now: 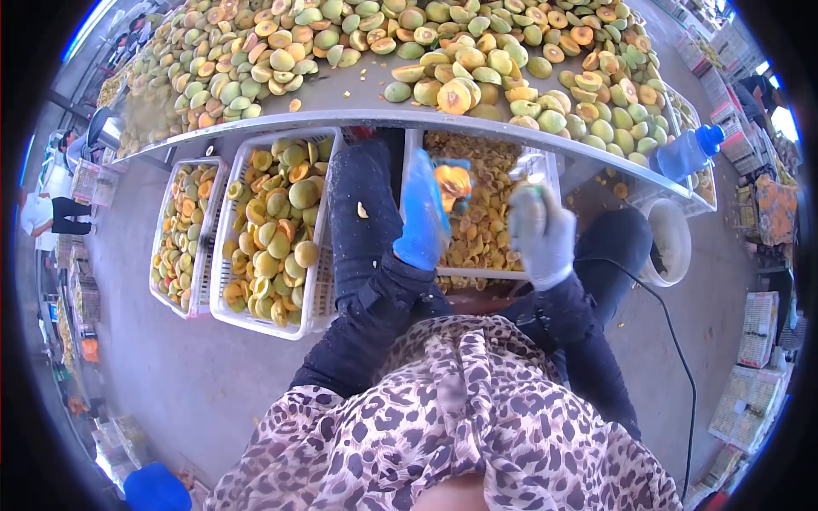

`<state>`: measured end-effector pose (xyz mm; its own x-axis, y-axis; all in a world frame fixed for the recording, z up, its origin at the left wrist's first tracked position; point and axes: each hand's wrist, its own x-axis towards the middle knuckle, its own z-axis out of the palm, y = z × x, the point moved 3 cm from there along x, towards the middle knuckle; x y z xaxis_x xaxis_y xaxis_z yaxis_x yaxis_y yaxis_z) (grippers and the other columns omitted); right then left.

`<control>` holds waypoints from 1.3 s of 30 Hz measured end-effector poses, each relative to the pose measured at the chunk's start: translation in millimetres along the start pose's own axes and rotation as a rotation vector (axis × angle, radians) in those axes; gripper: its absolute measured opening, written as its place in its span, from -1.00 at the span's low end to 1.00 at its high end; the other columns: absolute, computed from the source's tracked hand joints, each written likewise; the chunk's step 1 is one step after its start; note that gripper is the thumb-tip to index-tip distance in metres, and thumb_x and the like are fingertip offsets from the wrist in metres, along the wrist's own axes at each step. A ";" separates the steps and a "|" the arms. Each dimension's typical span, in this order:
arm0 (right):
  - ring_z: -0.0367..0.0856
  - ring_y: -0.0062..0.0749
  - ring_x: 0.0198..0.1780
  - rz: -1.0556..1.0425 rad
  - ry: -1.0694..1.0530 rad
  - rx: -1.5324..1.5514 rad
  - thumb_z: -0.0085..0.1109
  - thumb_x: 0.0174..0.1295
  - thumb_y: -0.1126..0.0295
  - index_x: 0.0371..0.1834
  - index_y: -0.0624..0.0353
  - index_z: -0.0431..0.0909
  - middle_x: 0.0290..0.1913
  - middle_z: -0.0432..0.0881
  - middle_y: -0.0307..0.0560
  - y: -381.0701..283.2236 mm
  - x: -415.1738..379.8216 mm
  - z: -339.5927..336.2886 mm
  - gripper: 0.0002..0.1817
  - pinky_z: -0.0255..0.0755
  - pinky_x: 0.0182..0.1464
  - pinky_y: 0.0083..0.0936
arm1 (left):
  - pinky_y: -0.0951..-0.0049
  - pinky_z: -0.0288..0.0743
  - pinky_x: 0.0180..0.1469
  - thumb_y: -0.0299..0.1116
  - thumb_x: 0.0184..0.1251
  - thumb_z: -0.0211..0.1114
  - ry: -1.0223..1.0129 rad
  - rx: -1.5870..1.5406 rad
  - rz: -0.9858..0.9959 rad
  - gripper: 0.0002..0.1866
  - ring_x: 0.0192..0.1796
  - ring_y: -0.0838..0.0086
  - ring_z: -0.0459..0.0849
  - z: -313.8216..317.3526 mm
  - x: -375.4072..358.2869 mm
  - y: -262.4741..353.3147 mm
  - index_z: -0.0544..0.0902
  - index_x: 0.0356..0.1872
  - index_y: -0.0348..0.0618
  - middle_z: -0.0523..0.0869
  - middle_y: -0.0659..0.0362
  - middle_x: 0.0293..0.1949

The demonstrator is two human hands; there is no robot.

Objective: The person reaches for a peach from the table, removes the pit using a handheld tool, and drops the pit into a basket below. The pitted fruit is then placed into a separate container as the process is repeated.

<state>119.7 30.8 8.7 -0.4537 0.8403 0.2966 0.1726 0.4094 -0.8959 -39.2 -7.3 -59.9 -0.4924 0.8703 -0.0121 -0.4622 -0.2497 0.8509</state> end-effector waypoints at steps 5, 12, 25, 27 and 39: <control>0.22 -0.76 -0.76 0.278 0.048 0.153 -0.11 0.44 0.17 -0.30 0.24 0.51 -0.72 0.33 -0.35 43.9 6.4 -23.9 -0.65 0.08 -0.70 -0.74 | 0.27 0.43 0.06 -0.22 0.26 0.22 -0.067 1.313 0.834 -0.73 0.09 0.17 0.57 20.1 3.3 -1.5 0.63 -0.16 -0.18 0.63 0.01 -0.04; 0.42 -0.54 -0.59 0.273 -0.014 -0.063 0.16 0.26 0.29 -0.29 0.28 0.51 -0.62 0.46 -0.09 71.1 14.3 -23.4 -0.77 0.34 -0.51 -0.48 | 0.09 0.28 0.24 -0.28 0.19 0.19 -0.006 1.298 0.674 -0.44 0.17 -0.03 0.45 -13.6 159.2 12.8 0.39 0.22 -0.30 0.53 -0.21 0.07; 0.59 0.13 -0.38 0.210 -0.212 0.058 0.01 0.36 0.25 -0.22 0.24 0.49 -0.46 0.58 0.21 24.3 46.8 6.0 -0.75 0.41 -0.40 -0.25 | 0.33 0.52 -0.09 -0.42 0.16 0.22 -0.033 0.561 0.398 -0.75 -0.10 0.25 0.62 24.9 147.2 23.9 0.49 -0.12 -0.19 0.59 0.09 -0.13; 0.62 0.06 -0.41 0.302 -0.187 0.143 0.00 0.37 0.28 -0.25 0.28 0.50 -0.49 0.57 0.21 9.7 48.1 3.3 -0.76 0.41 -0.41 -0.31 | 0.36 0.55 -0.09 -0.46 0.20 0.18 0.032 0.335 0.115 -0.77 -0.06 0.35 0.61 31.1 120.2 34.1 0.48 -0.11 -0.18 0.54 0.12 -0.08; 0.67 -0.13 -0.38 0.139 -0.165 0.130 0.00 0.37 0.29 -0.13 0.38 0.53 -0.45 0.60 0.20 -25.8 18.3 12.0 -0.70 0.41 -0.37 -0.40 | 0.26 0.51 0.04 -0.26 0.33 0.08 0.078 -0.509 -0.105 -0.66 -0.04 0.28 0.62 57.0 14.1 51.7 0.50 0.02 -0.26 0.63 0.06 -0.10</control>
<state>96.5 31.3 33.3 -0.5719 0.8117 0.1189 0.1341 0.2355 -0.9626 -28.0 16.3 13.9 -0.4687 0.8723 -0.1394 -0.8024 -0.3545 0.4800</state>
